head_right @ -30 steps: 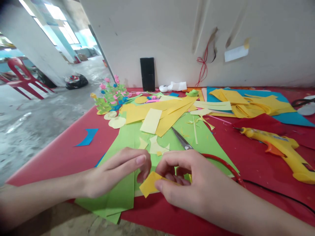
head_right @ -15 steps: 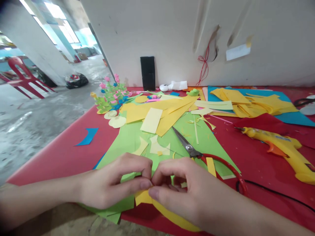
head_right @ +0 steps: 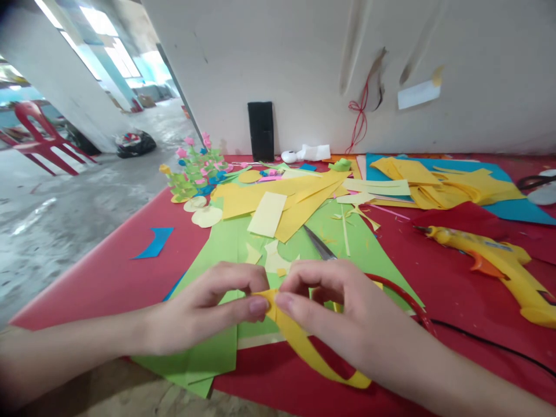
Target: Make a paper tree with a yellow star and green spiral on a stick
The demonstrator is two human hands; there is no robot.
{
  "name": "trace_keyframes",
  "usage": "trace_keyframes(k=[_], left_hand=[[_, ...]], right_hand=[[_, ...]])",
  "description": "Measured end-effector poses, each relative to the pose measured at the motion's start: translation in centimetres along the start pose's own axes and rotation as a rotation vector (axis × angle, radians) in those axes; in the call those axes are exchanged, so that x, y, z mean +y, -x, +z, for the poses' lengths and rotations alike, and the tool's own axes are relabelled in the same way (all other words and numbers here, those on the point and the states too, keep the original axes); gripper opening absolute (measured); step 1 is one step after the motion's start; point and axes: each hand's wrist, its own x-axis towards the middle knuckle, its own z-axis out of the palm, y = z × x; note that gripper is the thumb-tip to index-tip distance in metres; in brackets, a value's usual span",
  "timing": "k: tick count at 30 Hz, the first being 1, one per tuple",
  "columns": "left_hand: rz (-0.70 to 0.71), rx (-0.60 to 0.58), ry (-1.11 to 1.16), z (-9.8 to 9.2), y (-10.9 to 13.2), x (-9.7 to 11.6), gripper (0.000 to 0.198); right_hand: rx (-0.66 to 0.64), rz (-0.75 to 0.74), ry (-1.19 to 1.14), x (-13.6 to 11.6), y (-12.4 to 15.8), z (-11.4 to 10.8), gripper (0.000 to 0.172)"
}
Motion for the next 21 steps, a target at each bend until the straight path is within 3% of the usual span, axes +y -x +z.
trace_keyframes(k=[11,21], left_hand=[[0.1,-0.092,-0.046,0.18,0.25,0.12,0.024],[0.16,-0.055,-0.094,0.21,0.23,0.14,0.023]], right_hand=[[0.017,-0.106,0.121,-0.13,0.23,0.6,0.02],[0.036,-0.145,0.123,-0.08,0.24,0.73,0.024]])
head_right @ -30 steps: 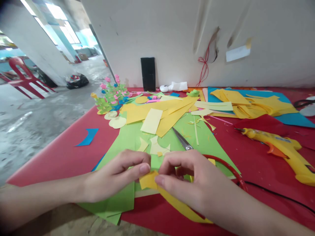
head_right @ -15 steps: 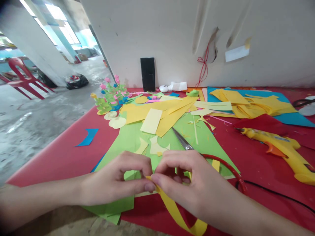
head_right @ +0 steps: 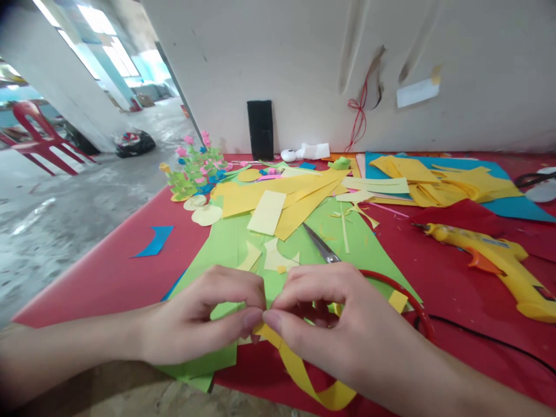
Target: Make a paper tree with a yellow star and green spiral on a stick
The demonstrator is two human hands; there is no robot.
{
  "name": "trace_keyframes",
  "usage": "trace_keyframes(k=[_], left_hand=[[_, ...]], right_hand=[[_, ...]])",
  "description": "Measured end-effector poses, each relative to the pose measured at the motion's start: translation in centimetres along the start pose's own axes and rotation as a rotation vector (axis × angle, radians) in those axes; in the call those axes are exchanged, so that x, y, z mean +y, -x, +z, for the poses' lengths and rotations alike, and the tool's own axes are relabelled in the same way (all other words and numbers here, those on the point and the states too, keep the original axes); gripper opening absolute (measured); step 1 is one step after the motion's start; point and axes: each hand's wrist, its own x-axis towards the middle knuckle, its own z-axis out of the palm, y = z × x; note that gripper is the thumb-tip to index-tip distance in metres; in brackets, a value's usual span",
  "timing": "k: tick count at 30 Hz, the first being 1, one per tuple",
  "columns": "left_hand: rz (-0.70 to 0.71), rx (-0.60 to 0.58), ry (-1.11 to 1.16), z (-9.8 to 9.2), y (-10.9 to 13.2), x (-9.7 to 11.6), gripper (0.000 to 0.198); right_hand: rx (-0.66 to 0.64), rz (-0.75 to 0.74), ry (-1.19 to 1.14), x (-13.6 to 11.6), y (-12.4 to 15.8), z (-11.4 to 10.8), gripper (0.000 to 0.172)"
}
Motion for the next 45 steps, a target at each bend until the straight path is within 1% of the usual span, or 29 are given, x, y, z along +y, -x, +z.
trace_keyframes(k=[5,9,14,19,22,25,29,35,41,45], left_hand=[[-0.003,0.02,0.003,-0.2,0.0,0.4,0.023],[-0.021,0.03,0.012,-0.2,0.0,0.4,0.024],[-0.04,0.05,0.037,-0.3,0.1,0.3,0.023],[-0.049,0.068,0.038,-0.4,0.2,0.4,0.022],[-0.056,0.063,0.041,-0.4,0.1,0.4,0.022],[-0.064,0.059,0.052,-0.4,0.2,0.4,0.023],[-0.087,0.055,0.07,-0.4,0.2,0.3,0.024],[-0.104,0.041,0.102,-0.4,0.0,0.4,0.024],[-0.096,0.011,0.146,-0.4,0.2,0.4,0.025],[-0.083,0.003,0.123,0.1,0.4,0.3,0.024]], right_hand=[[0.002,0.009,0.016,-0.1,0.2,-0.3,0.026],[-0.006,0.027,0.023,-0.1,0.0,-0.4,0.023],[-0.033,0.145,-0.067,-0.4,-0.3,-0.5,0.018],[-0.069,0.295,-0.134,-0.6,-0.3,-0.7,0.023],[-0.063,0.328,-0.137,-0.5,-0.3,-0.8,0.022],[-0.071,0.34,-0.184,-0.4,-0.2,-1.1,0.017],[-0.085,0.299,-0.27,-0.3,0.0,-1.3,0.017],[-0.084,0.179,-0.242,0.0,0.1,-1.2,0.023],[0.005,0.064,-0.144,0.1,0.4,-0.8,0.026],[0.077,-0.009,-0.092,0.0,0.3,-0.3,0.028]])
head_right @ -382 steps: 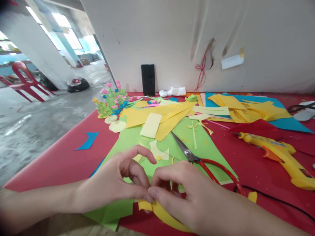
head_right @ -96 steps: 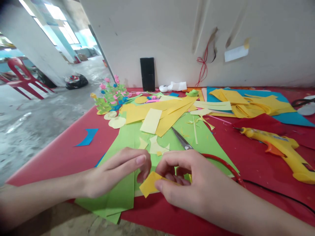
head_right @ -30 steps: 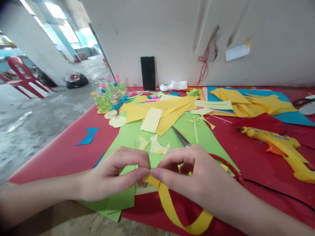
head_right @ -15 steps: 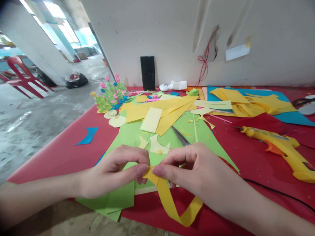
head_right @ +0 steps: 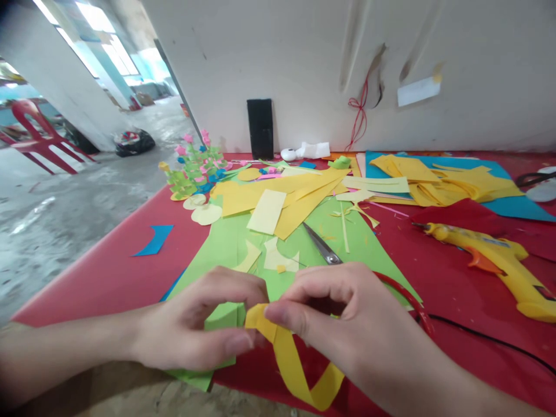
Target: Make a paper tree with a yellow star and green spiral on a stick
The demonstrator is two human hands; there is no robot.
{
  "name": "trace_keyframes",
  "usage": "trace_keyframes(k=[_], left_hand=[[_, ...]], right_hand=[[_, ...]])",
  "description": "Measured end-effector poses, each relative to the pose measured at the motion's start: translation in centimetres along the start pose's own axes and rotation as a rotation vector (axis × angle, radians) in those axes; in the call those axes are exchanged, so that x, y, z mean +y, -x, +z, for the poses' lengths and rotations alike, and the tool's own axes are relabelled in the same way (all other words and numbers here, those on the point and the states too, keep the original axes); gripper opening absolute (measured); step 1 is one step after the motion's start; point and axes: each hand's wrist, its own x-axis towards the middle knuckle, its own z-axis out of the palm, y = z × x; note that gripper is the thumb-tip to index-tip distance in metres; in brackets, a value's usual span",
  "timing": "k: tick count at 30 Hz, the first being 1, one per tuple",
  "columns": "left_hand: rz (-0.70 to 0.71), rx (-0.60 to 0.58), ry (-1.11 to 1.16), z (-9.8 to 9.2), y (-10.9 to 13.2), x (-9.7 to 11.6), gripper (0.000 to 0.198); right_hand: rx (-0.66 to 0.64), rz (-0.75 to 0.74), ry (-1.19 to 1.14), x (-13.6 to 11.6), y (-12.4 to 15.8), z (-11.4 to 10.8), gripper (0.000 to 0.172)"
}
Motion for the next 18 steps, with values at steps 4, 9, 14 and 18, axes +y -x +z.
trace_keyframes(k=[4,9,14,18], left_hand=[[-0.108,0.053,0.058,0.6,-0.24,-0.17,0.028],[-0.207,0.116,0.251,0.66,-0.46,-0.48,0.024],[-0.245,0.12,0.405,0.47,-0.25,-0.76,0.022],[-0.195,0.118,0.365,0.42,-0.22,-0.68,0.022]], right_hand=[[0.01,-0.028,0.004,0.07,-0.41,0.18,0.021],[0.035,-0.112,0.111,0.52,-0.74,-0.14,0.043],[-0.004,-0.149,0.154,0.85,-0.64,-0.41,0.04],[-0.084,-0.128,0.159,0.82,-0.54,-0.31,0.027]])
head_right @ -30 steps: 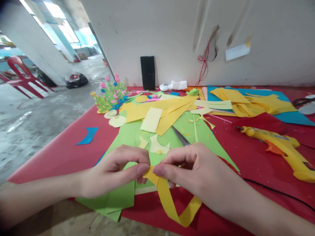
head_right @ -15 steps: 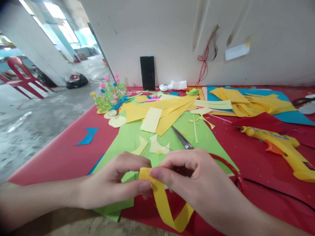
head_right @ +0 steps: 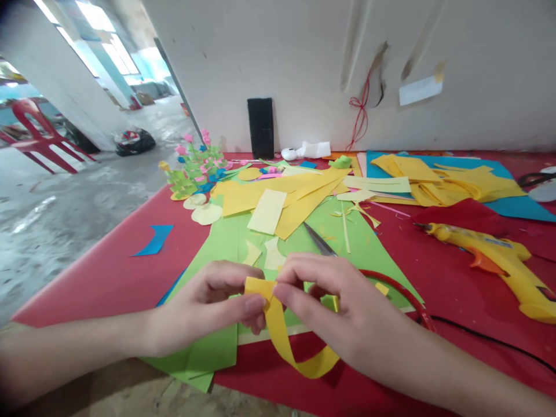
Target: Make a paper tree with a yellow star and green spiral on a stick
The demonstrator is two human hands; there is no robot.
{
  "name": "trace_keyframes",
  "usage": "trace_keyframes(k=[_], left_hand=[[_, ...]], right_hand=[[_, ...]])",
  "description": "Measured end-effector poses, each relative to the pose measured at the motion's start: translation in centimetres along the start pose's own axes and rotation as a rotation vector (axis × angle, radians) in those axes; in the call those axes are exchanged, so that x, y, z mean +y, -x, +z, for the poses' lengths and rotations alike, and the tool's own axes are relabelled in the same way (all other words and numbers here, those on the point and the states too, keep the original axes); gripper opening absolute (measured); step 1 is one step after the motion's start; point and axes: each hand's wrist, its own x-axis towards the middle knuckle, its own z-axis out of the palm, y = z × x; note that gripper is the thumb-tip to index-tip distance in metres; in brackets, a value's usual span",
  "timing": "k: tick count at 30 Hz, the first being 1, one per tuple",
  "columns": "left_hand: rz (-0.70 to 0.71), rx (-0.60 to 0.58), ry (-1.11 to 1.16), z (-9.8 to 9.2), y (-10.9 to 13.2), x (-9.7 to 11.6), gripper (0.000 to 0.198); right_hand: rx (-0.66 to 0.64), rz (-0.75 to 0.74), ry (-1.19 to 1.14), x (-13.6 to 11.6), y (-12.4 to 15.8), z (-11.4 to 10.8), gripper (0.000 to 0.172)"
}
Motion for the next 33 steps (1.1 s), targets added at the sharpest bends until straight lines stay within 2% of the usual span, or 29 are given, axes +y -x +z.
trace_keyframes(k=[5,12,16,22,27,33], left_hand=[[0.116,0.049,-0.195,0.2,0.0,0.1,0.023],[0.14,0.097,-0.317,0.3,-0.4,-0.2,0.019],[0.116,0.078,-0.294,0.3,-0.4,-0.1,0.02],[0.058,0.132,-0.17,0.5,-0.6,-0.3,0.01],[-0.036,0.131,-0.073,0.4,-0.6,-0.8,0.015],[-0.11,0.077,0.013,0.6,-0.7,-1.4,0.019]], right_hand=[[0.039,-0.013,-0.09,0.2,0.1,0.5,0.025],[0.04,0.024,-0.176,0.3,0.2,0.7,0.025],[0.046,0.033,-0.188,0.3,0.0,0.7,0.027],[0.027,0.046,-0.183,0.5,-0.2,0.4,0.027],[-0.056,0.123,-0.168,0.7,-0.5,0.2,0.027],[-0.142,0.121,-0.227,1.5,-0.8,0.7,0.027]])
